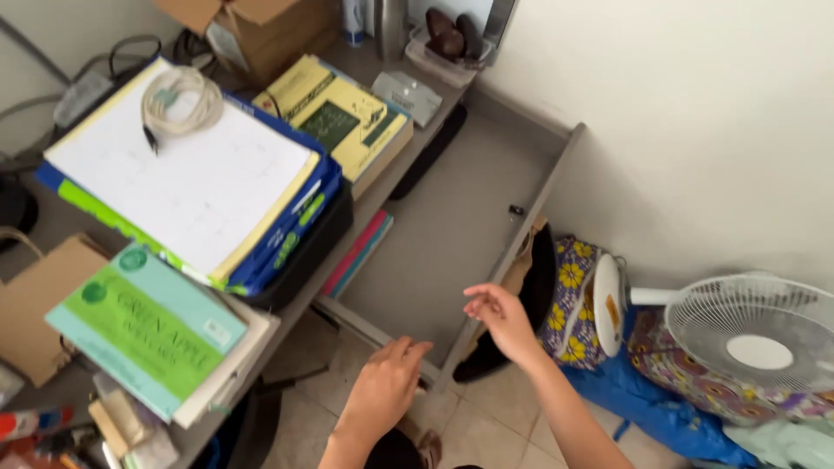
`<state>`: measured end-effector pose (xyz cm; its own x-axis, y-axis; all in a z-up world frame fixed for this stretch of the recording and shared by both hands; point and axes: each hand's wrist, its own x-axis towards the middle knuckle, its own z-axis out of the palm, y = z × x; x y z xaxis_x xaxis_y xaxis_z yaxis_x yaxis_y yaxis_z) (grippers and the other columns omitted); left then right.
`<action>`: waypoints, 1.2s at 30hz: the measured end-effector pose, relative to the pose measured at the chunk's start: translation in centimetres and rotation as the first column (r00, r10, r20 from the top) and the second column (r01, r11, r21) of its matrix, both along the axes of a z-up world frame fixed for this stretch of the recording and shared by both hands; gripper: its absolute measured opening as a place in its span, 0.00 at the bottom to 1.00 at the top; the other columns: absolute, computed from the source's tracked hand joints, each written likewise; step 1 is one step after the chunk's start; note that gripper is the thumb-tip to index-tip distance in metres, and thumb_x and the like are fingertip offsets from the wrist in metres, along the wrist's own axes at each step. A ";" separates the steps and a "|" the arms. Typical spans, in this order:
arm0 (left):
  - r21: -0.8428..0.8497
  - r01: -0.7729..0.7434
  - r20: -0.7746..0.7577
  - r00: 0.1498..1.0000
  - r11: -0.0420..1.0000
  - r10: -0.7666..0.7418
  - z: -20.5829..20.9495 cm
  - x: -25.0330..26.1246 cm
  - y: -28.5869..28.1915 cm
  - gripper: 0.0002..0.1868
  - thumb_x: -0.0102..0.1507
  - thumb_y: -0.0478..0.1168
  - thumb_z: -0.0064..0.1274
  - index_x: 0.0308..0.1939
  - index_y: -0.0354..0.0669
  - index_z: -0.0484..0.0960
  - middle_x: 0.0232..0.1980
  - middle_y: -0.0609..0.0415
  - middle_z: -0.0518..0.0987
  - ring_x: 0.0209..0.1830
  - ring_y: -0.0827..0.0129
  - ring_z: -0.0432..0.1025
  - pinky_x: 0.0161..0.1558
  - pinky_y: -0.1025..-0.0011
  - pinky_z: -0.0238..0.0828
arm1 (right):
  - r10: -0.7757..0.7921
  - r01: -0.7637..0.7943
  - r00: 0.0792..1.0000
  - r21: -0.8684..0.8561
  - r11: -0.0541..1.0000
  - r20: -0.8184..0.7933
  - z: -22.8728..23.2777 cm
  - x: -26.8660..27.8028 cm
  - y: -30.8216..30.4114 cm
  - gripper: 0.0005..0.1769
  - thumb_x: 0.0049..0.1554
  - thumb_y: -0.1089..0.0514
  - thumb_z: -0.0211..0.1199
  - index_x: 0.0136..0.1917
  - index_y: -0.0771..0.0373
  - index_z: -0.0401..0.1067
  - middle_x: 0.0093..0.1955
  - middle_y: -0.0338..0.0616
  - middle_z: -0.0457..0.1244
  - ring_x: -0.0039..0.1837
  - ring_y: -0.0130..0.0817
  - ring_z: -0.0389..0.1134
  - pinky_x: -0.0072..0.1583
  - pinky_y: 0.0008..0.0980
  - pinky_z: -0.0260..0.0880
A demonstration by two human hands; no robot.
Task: Organizing stationary and notebooks from a drawer onto a desk.
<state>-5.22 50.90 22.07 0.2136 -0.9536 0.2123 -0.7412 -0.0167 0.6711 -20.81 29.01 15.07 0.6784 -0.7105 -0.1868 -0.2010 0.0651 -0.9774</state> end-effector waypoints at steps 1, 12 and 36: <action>0.112 -0.016 0.048 0.999 0.994 0.010 -0.3 0.9 -0.8 0.20 0.59 0.28 0.52 0.56 0.37 0.78 0.47 0.45 0.78 0.47 0.52 0.75 0.49 0.60 0.73 | 0.043 -0.045 0.999 -0.082 0.996 -0.029 -0.9 0.9 -0.9 0.12 0.62 0.63 0.56 0.59 0.64 0.73 0.46 0.43 0.69 0.51 0.29 0.72 0.54 0.31 0.73; 0.319 -0.116 0.040 0.993 0.941 0.109 -5.6 7.0 -5.9 0.19 0.65 0.37 0.49 0.61 0.43 0.75 0.52 0.45 0.79 0.55 0.50 0.74 0.55 0.57 0.71 | 0.016 -0.230 0.941 -0.606 0.761 -0.337 -1.1 4.3 -10.7 0.14 0.52 0.67 0.60 0.53 0.62 0.75 0.46 0.45 0.70 0.55 0.43 0.70 0.60 0.40 0.70; 0.255 -0.624 -0.139 0.733 0.739 0.666 -4.2 -1.9 -16.6 0.17 0.64 0.34 0.50 0.58 0.42 0.77 0.52 0.42 0.81 0.53 0.45 0.74 0.53 0.54 0.71 | -0.126 -0.932 0.288 -0.308 0.189 -0.949 -14.8 9.2 -35.6 0.12 0.56 0.63 0.58 0.53 0.57 0.76 0.54 0.49 0.70 0.59 0.46 0.73 0.73 0.52 0.60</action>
<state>-7.14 34.35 17.89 0.8090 -0.5837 -0.0692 -0.3501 -0.5731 0.7409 -11.60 -6.58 0.31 0.8170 -0.4018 -0.4136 -0.3321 -0.9143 0.2321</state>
